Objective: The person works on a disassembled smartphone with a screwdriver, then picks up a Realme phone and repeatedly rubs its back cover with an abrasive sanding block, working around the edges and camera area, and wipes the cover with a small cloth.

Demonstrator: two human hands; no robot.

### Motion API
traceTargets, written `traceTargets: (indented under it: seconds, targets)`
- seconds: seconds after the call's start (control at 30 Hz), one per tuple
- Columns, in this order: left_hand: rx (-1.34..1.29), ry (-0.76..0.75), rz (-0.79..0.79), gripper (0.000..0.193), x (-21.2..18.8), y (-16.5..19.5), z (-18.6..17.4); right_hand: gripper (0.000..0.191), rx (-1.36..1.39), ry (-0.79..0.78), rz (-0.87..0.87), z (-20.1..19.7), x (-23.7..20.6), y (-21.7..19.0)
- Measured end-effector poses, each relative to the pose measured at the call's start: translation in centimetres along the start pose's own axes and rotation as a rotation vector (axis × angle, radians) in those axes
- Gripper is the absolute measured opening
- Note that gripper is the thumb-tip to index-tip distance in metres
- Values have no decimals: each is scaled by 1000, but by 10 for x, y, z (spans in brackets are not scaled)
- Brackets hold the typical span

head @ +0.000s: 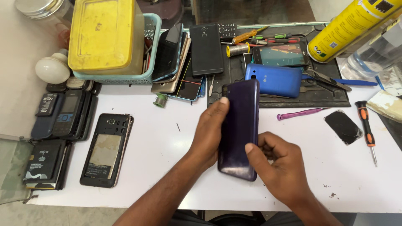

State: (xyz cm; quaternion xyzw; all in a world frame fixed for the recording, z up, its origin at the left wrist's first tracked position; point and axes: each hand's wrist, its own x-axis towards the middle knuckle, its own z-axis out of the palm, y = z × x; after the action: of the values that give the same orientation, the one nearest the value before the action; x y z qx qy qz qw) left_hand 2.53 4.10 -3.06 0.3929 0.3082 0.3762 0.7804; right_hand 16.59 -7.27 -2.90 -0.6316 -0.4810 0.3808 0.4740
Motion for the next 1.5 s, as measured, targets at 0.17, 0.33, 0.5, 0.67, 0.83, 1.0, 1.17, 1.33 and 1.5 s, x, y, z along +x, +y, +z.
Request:
traceTargets:
  seconds: [0.17, 0.33, 0.5, 0.67, 0.83, 1.0, 1.17, 1.33, 1.5]
  targets:
    - [136, -58, 45, 65, -2, -4, 4, 24, -89, 55, -103, -2, 6, -7]
    - [79, -85, 54, 66, -4, -3, 1, 27, -163, 29, -311, 2, 6, -4]
    - [28, -114, 50, 63, -5, -3, 0, 31, -123, -22, -386, 0, 5, 1]
    - [-2, -122, -3, 62, -5, -5, -2, 33, -125, -53, -356, -3, 4, 4]
    - [7, -150, 16, 63, -5, -9, -6, 30, -100, -86, -334, -3, 4, 1]
    - [-14, -119, 5, 70, -3, -16, -16, 22, -154, -85, -345, -2, 1, -8]
    - [-56, -67, -16, 72, -8, -18, -19, 16, -163, -66, -329, -7, -6, -13]
    - [33, 64, -108, 64, -7, -19, 1, 10, -188, 21, -333, -27, -15, -9]
    - [-45, 23, -130, 67, 19, -51, 27, 10, -115, 95, -254, -47, -22, 3]
